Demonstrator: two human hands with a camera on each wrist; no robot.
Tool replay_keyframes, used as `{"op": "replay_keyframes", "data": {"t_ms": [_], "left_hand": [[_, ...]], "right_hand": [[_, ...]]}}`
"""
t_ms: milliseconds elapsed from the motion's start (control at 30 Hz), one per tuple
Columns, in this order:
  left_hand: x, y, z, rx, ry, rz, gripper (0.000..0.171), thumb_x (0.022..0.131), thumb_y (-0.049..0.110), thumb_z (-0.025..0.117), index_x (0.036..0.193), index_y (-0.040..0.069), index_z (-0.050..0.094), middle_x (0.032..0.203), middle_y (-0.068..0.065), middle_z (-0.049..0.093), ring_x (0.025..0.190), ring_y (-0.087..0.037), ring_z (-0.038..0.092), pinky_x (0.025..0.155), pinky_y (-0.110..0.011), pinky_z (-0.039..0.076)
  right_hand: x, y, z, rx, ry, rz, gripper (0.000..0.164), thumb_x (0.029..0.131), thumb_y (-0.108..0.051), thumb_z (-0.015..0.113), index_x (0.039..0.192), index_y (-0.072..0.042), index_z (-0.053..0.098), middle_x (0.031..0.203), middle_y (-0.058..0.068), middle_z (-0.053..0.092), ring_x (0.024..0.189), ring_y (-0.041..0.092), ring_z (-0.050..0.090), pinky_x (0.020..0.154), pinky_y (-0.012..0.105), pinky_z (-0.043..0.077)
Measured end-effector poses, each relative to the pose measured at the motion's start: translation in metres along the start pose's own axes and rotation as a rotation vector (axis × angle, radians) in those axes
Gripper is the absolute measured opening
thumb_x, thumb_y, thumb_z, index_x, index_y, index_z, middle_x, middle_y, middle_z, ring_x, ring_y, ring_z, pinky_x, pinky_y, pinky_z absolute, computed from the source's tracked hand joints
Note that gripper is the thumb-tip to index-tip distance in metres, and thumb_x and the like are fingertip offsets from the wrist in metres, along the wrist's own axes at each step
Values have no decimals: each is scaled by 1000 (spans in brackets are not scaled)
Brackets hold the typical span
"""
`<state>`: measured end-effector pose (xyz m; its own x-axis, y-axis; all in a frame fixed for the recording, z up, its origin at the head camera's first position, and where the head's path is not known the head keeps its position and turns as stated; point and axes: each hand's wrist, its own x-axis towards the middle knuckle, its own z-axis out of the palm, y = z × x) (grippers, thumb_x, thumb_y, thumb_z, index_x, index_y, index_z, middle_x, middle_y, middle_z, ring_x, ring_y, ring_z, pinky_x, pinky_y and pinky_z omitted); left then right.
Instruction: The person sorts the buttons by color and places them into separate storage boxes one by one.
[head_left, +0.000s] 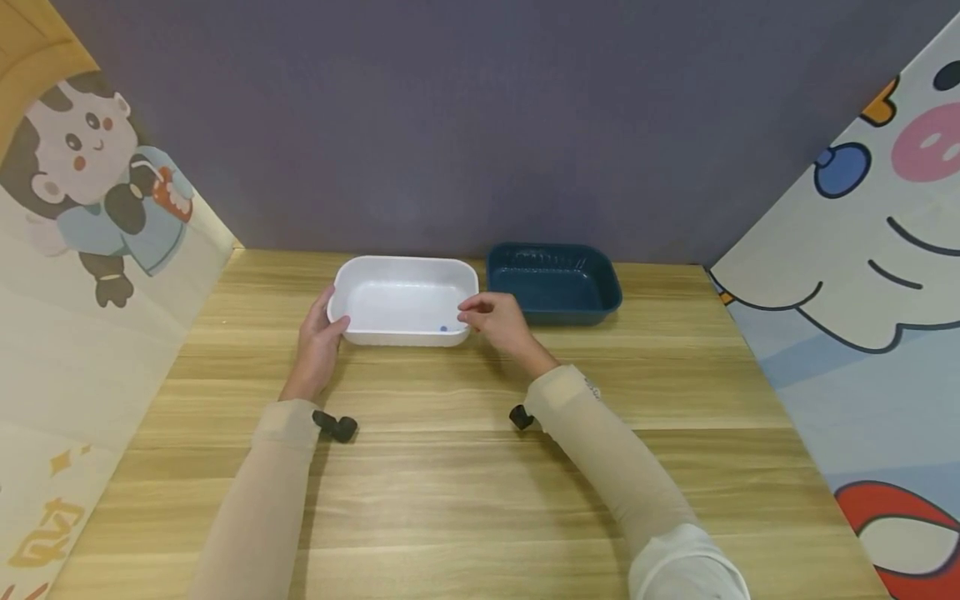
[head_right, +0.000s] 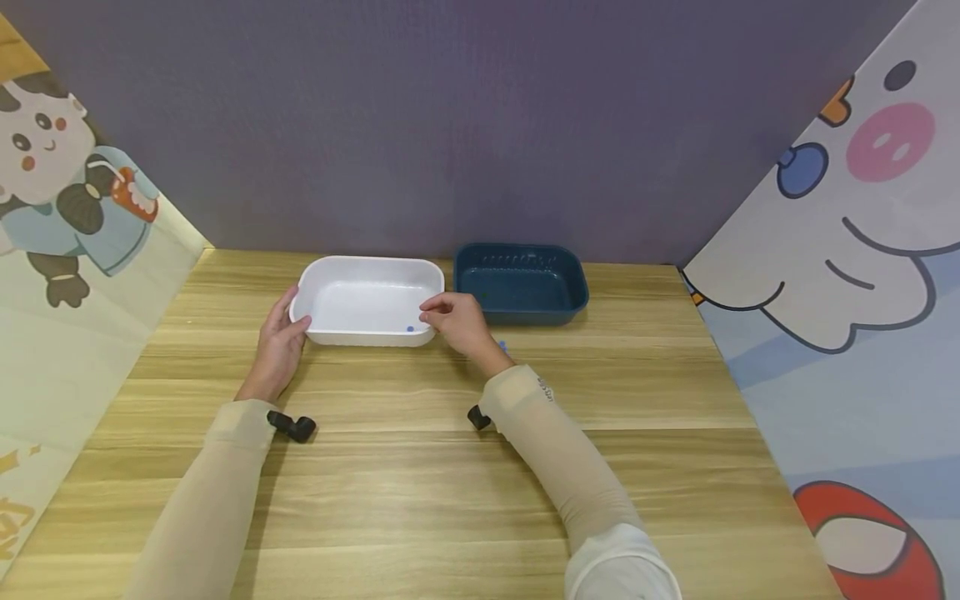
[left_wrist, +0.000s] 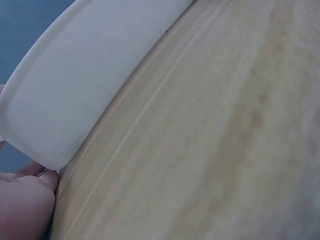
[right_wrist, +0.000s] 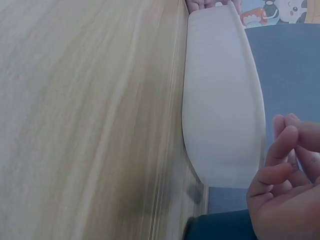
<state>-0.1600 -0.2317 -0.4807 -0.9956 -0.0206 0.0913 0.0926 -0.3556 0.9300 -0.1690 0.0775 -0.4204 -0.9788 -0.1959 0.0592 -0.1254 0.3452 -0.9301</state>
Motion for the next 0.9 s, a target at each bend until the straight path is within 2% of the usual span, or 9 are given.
{"op": "replay_keyframes", "data": {"t_ms": [100, 200, 300, 400, 500, 633, 733, 800, 900], "left_hand": [[0, 0, 0, 2, 5, -1, 66, 99, -12, 41, 159, 0, 17, 167, -15, 13, 153, -28, 15, 120, -30, 25], [0, 0, 0, -3, 7, -2, 66, 99, -13, 41, 159, 0, 17, 167, -15, 13, 153, -28, 14, 120, -30, 25], [0, 0, 0, -3, 6, -5, 67, 99, -13, 41, 159, -1, 17, 167, -16, 13, 153, -29, 14, 120, -29, 25], [0, 0, 0, -6, 5, -8, 67, 99, -13, 41, 159, 0, 17, 167, -15, 13, 153, -28, 15, 119, -29, 26], [0, 0, 1, -3, 5, -16, 67, 99, -13, 41, 160, 1, 16, 168, -14, 12, 153, -27, 14, 119, -28, 26], [-1, 1, 2, 11, 5, -20, 67, 99, -12, 41, 160, 2, 16, 168, -14, 12, 153, -27, 14, 119, -28, 26], [-1, 1, 2, 14, 7, -16, 68, 99, -12, 41, 160, 2, 16, 168, -14, 11, 153, -28, 13, 120, -28, 25], [-1, 1, 1, 13, 11, -17, 68, 99, -12, 41, 160, 2, 16, 168, -14, 11, 153, -28, 13, 120, -29, 25], [-1, 2, 1, 2, 18, -17, 67, 99, -12, 41, 160, 1, 16, 168, -14, 10, 153, -27, 13, 120, -28, 25]], "right_hand": [[0, 0, -1, 0, 1, 1, 17, 90, -2, 74, 103, 9, 73, 87, 28, 69, 65, 18, 59, 58, 22, 47], [0, 0, -2, 3, 2, 4, 17, 91, -3, 74, 103, 9, 73, 87, 26, 70, 68, 26, 62, 59, 25, 50], [-1, 0, -3, 21, 7, 11, 17, 90, -3, 74, 103, 8, 73, 85, 19, 72, 76, 41, 65, 65, 38, 56], [-3, 0, -6, 56, 16, 19, 16, 90, -2, 74, 102, 9, 73, 83, 16, 72, 83, 50, 65, 72, 53, 56], [-7, 0, -11, 60, 36, 30, 15, 90, -1, 74, 101, 8, 74, 83, 17, 71, 80, 48, 64, 70, 51, 56], [-12, 3, -20, 11, 59, 24, 15, 90, -3, 75, 101, 6, 75, 86, 17, 73, 72, 33, 63, 61, 31, 53], [-15, 6, -30, -24, 75, 6, 15, 90, -4, 75, 102, 5, 75, 88, 15, 74, 71, 27, 63, 60, 26, 52], [-17, 9, -37, -32, 87, 5, 15, 91, -5, 74, 102, 5, 75, 89, 13, 74, 74, 31, 65, 62, 31, 55], [-21, 14, -47, -9, 102, 27, 17, 92, -5, 74, 104, 5, 75, 91, 12, 74, 82, 43, 65, 70, 48, 58]]}}
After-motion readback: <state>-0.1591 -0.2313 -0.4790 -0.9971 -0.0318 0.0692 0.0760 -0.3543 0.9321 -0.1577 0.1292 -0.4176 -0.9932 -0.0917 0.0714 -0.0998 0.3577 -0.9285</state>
